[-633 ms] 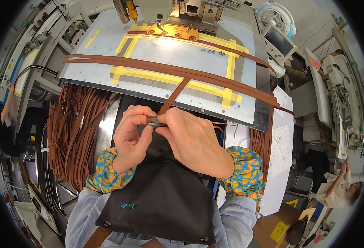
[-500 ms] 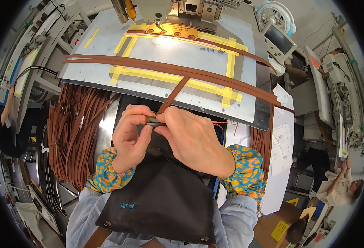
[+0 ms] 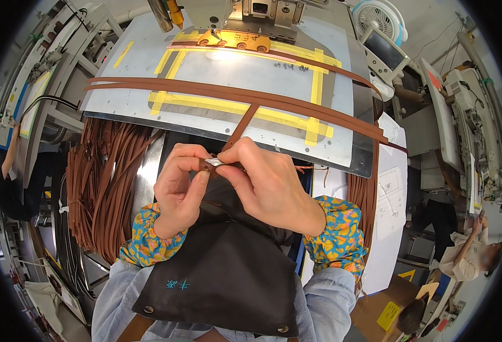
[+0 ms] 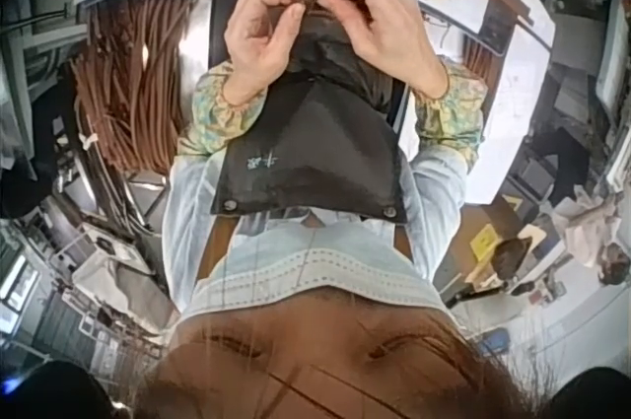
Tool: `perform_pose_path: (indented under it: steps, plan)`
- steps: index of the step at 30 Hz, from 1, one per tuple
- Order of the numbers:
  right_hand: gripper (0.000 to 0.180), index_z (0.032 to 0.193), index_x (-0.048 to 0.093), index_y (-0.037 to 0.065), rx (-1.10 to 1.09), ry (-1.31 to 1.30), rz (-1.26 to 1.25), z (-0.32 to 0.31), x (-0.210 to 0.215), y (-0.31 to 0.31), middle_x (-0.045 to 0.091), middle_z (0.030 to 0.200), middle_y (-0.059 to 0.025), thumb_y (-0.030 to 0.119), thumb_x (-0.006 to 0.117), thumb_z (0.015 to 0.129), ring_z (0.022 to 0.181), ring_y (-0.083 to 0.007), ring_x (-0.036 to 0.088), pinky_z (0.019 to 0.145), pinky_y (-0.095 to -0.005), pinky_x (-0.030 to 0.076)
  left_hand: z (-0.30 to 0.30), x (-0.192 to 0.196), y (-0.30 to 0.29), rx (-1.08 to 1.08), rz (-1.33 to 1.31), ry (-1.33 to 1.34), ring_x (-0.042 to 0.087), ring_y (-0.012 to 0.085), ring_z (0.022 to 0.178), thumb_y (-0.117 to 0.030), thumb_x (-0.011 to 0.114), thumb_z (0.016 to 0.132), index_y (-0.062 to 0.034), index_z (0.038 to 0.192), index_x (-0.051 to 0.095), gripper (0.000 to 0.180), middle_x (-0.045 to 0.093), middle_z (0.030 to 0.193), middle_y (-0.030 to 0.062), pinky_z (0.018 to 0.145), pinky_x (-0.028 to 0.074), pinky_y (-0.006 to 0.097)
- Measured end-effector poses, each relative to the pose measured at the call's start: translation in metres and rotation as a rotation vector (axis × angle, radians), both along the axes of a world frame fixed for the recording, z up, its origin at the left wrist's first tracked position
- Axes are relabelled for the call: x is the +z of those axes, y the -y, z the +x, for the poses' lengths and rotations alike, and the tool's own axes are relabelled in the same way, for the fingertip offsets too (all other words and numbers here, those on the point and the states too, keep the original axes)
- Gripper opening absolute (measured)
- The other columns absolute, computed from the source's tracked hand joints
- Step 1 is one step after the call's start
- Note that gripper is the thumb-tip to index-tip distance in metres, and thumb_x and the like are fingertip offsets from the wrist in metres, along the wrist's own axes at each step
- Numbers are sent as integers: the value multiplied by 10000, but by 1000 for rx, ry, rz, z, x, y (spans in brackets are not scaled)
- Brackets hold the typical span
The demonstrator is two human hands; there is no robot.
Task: Manually assembling metal buckles and loops onto pre-cut leather straps at a workbench.
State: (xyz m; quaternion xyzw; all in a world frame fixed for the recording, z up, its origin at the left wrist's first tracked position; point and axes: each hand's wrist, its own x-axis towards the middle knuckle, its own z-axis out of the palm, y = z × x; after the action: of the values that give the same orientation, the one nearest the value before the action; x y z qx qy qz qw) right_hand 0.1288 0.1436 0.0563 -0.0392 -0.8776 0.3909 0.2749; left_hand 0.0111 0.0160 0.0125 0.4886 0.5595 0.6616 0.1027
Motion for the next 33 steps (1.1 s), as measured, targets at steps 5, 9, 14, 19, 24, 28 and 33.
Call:
perform_pose_path:
  steps: [5, 9, 14, 19, 24, 28, 33]
  plan:
    - [225, 902, 483, 12, -5, 47, 36, 3, 7, 3, 589, 783, -113, 44, 665, 774, 679, -300, 606, 514, -360, 447, 0, -3, -2, 17, 21, -31, 519, 220, 874, 82, 602, 742, 8, 873, 560, 157, 580, 981, 113, 797, 369, 309]
    - [231, 929, 531, -41, -6, 110, 40, 3, 10, 3, 577, 786, -131, 3, 685, 762, 649, -261, 616, 590, -290, 511, -1, -3, -1, 7, 4, -58, 521, 222, 873, 80, 606, 739, 4, 878, 555, 166, 578, 986, 115, 794, 368, 310]
    - [218, 915, 536, -33, 3, 105, 31, 3, 11, 3, 586, 784, -133, 3, 682, 758, 661, -285, 621, 575, -311, 498, -3, -2, -1, -8, 16, -69, 520, 221, 868, 90, 600, 731, 3, 874, 553, 174, 577, 987, 117, 794, 370, 311]
    - [218, 906, 543, -19, -8, 122, 77, 3, 14, 4, 592, 764, -131, 4, 685, 742, 664, -312, 605, 556, -338, 466, -1, -1, -1, -8, 29, -59, 515, 224, 859, 100, 594, 723, 10, 862, 547, 172, 575, 981, 128, 794, 375, 315]
    - [214, 893, 543, -12, -2, 123, 92, 3, 16, 2, 587, 752, -123, 11, 689, 739, 655, -307, 603, 544, -339, 455, -4, 1, -2, -55, 74, -78, 507, 237, 852, 104, 590, 723, 25, 847, 532, 158, 567, 963, 141, 778, 395, 320]
    - [197, 867, 541, -3, 27, 139, 66, 4, 18, 1, 577, 726, -115, 13, 688, 737, 629, -308, 595, 531, -346, 446, -5, 4, -3, -116, 81, -66, 505, 238, 853, 96, 592, 733, 31, 849, 530, 146, 563, 957, 144, 768, 406, 322]
    - [183, 854, 537, -2, 22, 170, 107, 7, 18, 0, 574, 716, -114, 5, 681, 742, 617, -305, 591, 519, -344, 441, -3, 4, -4, -160, 105, -22, 504, 235, 857, 72, 595, 761, 37, 855, 526, 122, 560, 956, 147, 770, 414, 320]
